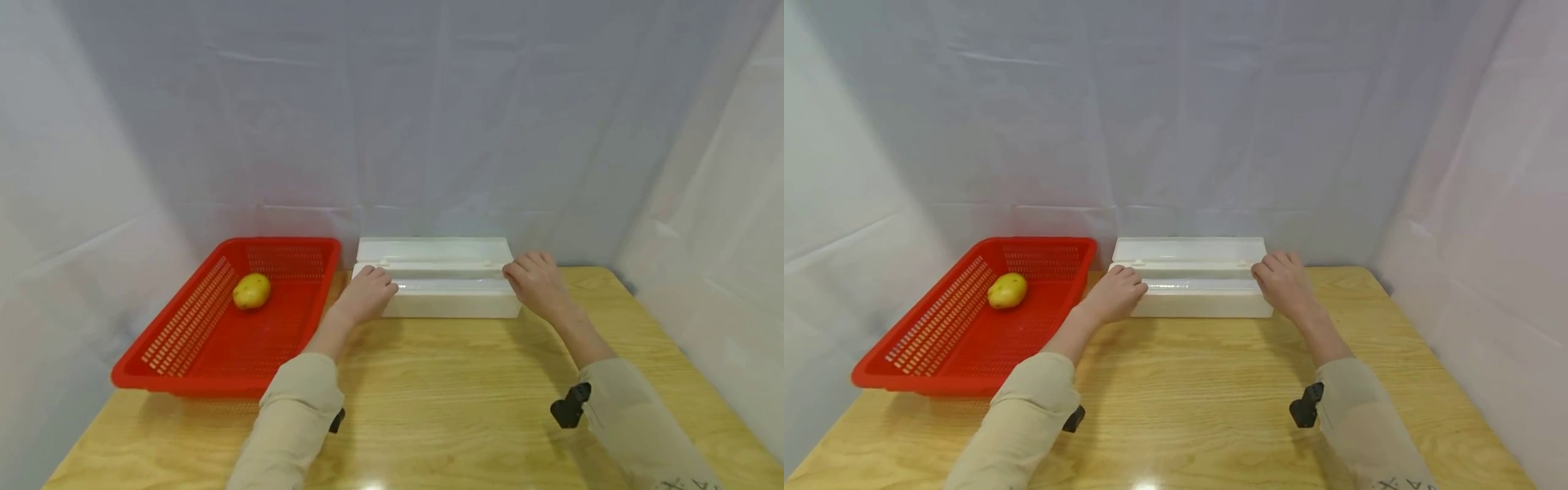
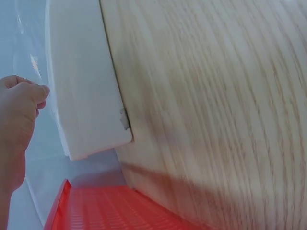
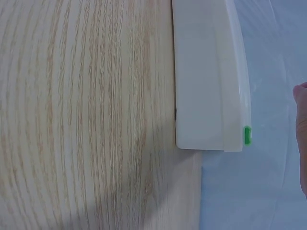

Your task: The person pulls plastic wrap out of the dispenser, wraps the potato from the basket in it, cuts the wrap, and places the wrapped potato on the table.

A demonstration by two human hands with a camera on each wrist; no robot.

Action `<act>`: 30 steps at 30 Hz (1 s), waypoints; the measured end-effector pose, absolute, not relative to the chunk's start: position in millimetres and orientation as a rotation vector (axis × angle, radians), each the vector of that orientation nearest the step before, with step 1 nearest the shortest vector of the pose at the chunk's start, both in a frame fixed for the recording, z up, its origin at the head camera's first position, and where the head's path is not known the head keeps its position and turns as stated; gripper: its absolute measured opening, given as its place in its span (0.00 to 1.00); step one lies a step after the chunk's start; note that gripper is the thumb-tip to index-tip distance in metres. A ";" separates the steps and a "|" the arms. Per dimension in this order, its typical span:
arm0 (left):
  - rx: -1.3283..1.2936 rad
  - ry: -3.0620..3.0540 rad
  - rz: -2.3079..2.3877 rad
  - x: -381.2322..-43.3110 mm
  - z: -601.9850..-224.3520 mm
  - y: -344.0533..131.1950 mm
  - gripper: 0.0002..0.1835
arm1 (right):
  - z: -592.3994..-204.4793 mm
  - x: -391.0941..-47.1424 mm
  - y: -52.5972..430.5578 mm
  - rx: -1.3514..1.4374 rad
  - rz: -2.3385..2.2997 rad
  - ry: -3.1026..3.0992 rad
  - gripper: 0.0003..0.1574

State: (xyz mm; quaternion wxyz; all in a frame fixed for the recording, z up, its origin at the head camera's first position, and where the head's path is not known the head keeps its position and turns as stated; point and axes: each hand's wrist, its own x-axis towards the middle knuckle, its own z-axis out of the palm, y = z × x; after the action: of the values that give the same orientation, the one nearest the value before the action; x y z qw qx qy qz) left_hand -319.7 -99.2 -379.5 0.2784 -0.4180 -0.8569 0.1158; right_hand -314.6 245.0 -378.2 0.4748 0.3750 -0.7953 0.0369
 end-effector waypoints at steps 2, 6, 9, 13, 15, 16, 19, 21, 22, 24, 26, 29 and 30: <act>-1.105 -2.333 0.305 -318.1 -374.9 -100.6 0.04 | -378.5 -314.3 245.7 0.922 0.093 -1.945 0.07; -1.081 -2.341 0.289 -319.2 -366.7 -103.2 0.05 | -378.4 -313.9 247.5 0.932 0.099 -1.939 0.07; -1.073 -2.305 0.249 -319.1 -360.8 -105.8 0.04 | -377.8 -313.5 247.4 0.940 0.091 -1.931 0.08; -1.067 -2.276 0.166 -317.4 -354.5 -109.6 0.04 | -376.3 -313.2 245.8 0.961 0.079 -1.926 0.08; -1.066 -2.269 0.136 -316.3 -352.2 -111.0 0.04 | -375.4 -313.1 245.1 0.964 0.073 -1.930 0.08; -1.067 -2.265 0.127 -316.0 -350.9 -111.1 0.04 | -374.5 -313.0 245.2 0.964 0.069 -1.931 0.08; -1.072 -2.256 0.116 -314.7 -347.9 -111.2 0.05 | -371.9 -312.3 245.8 0.960 0.059 -1.933 0.08; -1.069 -2.252 0.115 -313.5 -346.6 -111.3 0.05 | -370.4 -311.4 246.3 0.957 0.047 -1.932 0.09; -1.062 -2.250 0.116 -312.9 -346.1 -111.5 0.05 | -369.8 -311.0 246.5 0.959 0.043 -1.929 0.09; -1.046 -2.241 0.120 -311.7 -345.1 -111.8 0.04 | -369.0 -310.2 246.9 0.964 0.038 -1.923 0.08; -1.029 -2.234 0.126 -310.6 -343.8 -111.9 0.04 | -368.0 -309.3 247.1 0.962 0.033 -1.918 0.05; -1.001 -2.220 0.135 -309.3 -340.9 -112.2 0.03 | -365.1 -308.0 246.7 0.955 0.036 -1.905 0.03; -0.991 -2.213 0.137 -309.0 -339.7 -112.3 0.03 | -363.4 -307.5 246.3 0.951 0.040 -1.900 0.03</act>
State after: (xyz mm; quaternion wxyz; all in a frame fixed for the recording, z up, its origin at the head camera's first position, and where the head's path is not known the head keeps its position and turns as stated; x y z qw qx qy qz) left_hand -309.0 -112.3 -339.7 0.3488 -0.3825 -0.8539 0.0528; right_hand -307.5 246.3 -363.4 0.4865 0.3911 -0.7811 0.0163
